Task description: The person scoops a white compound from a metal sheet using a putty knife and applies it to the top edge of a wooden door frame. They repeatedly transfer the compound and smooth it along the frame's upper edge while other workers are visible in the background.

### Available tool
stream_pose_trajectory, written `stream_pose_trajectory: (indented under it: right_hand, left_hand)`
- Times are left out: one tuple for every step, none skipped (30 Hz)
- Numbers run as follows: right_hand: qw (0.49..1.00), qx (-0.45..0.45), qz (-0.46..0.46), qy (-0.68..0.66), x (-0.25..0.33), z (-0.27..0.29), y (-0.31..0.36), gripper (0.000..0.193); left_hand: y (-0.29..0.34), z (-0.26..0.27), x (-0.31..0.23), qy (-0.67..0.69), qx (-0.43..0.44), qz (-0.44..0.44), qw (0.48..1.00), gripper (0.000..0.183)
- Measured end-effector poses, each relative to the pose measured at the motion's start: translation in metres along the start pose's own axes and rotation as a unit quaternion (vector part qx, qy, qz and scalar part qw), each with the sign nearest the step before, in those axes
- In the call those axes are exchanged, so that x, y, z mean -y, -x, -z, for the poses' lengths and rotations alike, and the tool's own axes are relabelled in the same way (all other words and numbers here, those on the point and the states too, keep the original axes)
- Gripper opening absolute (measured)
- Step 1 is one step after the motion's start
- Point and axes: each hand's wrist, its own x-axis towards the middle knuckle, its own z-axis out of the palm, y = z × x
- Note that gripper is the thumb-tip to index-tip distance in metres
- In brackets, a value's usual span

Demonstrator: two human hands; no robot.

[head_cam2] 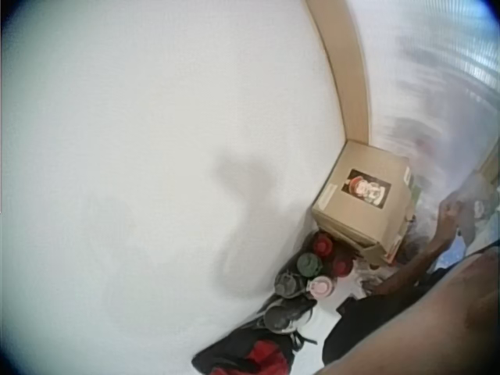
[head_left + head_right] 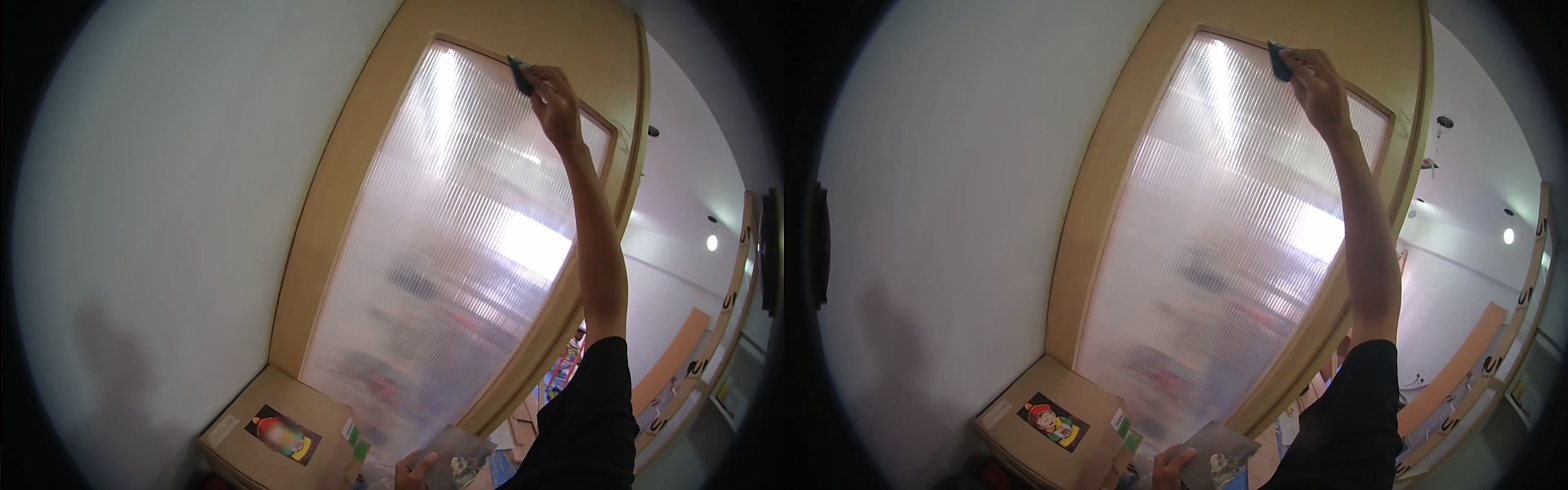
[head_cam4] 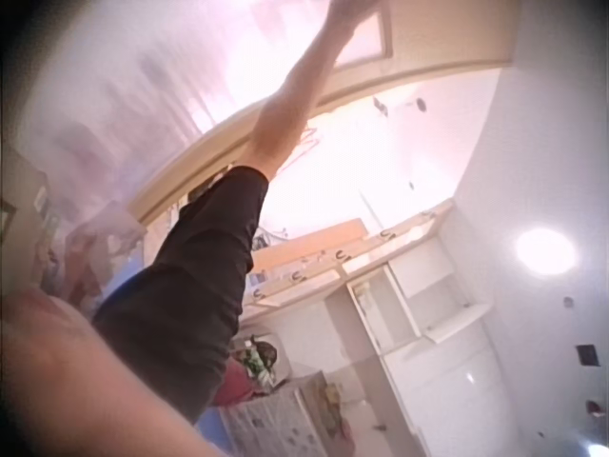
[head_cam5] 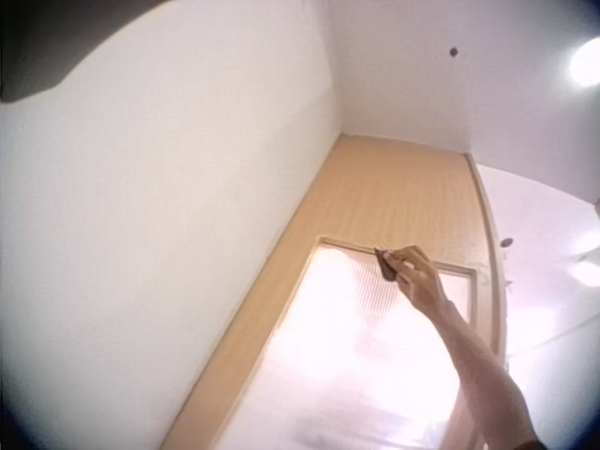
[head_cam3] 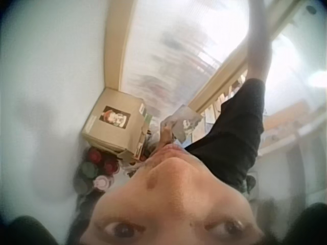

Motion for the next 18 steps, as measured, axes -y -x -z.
stream_pose_trajectory:
  right_hand:
    - [0.999,0.033,0.016,0.028,0.002,-0.003,0.003,0.040]
    - [0.998,0.042,0.016,0.048,0.003,-0.006,0.006,0.040]
    - [0.996,0.052,0.019,0.065,0.003,-0.009,0.009,0.041]
    - [0.995,0.062,0.022,0.082,0.004,-0.012,0.011,0.042]
    - [0.994,0.053,0.043,0.085,0.003,-0.015,0.012,0.044]
    - [0.993,0.050,0.048,0.096,0.002,-0.017,0.013,0.044]
    - [0.992,0.044,0.054,0.103,0.002,-0.019,0.013,0.043]
    - [0.992,0.034,0.057,0.104,0.000,-0.020,0.013,0.043]
    - [0.992,0.040,0.054,0.108,0.000,-0.021,0.013,0.043]
    - [0.992,0.041,0.049,0.107,-0.001,-0.022,0.013,0.043]
    - [0.993,0.040,0.046,0.101,-0.002,-0.023,0.012,0.042]
    - [0.993,0.041,0.042,0.106,-0.002,-0.023,0.012,0.042]
    - [0.993,0.041,0.040,0.104,-0.003,-0.024,0.011,0.042]
    - [0.993,0.045,0.036,0.099,-0.003,-0.025,0.011,0.043]
    - [0.993,0.043,0.039,0.102,-0.003,-0.025,0.010,0.042]
    - [0.993,0.045,0.038,0.102,-0.004,-0.026,0.010,0.042]
    - [0.994,0.041,0.037,0.097,-0.004,-0.026,0.009,0.042]
    - [0.993,0.053,0.032,0.100,-0.004,-0.026,0.008,0.042]
  left_hand:
    - [-0.001,0.000,0.000,0.002,-0.002,-0.001,1.000,0.014]
    - [-0.001,0.000,0.000,0.004,-0.004,-0.002,1.000,0.014]
    - [-0.001,-0.001,-0.002,0.006,-0.006,-0.003,1.000,0.015]
    - [-0.001,-0.001,-0.004,-0.011,0.005,-0.001,1.000,0.015]
    - [0.001,-0.001,-0.008,-0.028,0.016,0.000,0.999,0.015]
    - [0.002,-0.002,-0.012,-0.045,0.026,0.001,0.999,0.016]
    - [0.003,-0.005,-0.015,-0.037,0.016,-0.002,0.999,0.016]
    - [0.004,-0.008,-0.018,-0.030,0.006,-0.004,1.000,0.017]
    - [0.005,-0.010,-0.021,-0.023,-0.004,-0.007,1.000,0.017]
    - [0.005,-0.012,-0.023,-0.030,-0.002,-0.007,1.000,0.017]
    - [0.005,-0.013,-0.025,-0.038,-0.001,-0.008,0.999,0.017]
    - [0.005,-0.014,-0.027,-0.045,0.001,-0.009,0.999,0.017]
    - [0.005,-0.014,-0.027,-0.037,0.004,-0.015,0.999,0.017]
    - [0.004,-0.014,-0.027,-0.029,0.008,-0.020,0.999,0.017]
    - [0.004,-0.013,-0.027,-0.020,0.011,-0.025,0.999,0.017]
    - [0.003,-0.013,-0.026,-0.023,0.007,-0.015,1.000,0.017]
    - [0.003,-0.012,-0.025,-0.027,0.003,-0.005,1.000,0.017]
    - [0.003,-0.012,-0.025,-0.030,-0.001,0.005,1.000,0.017]
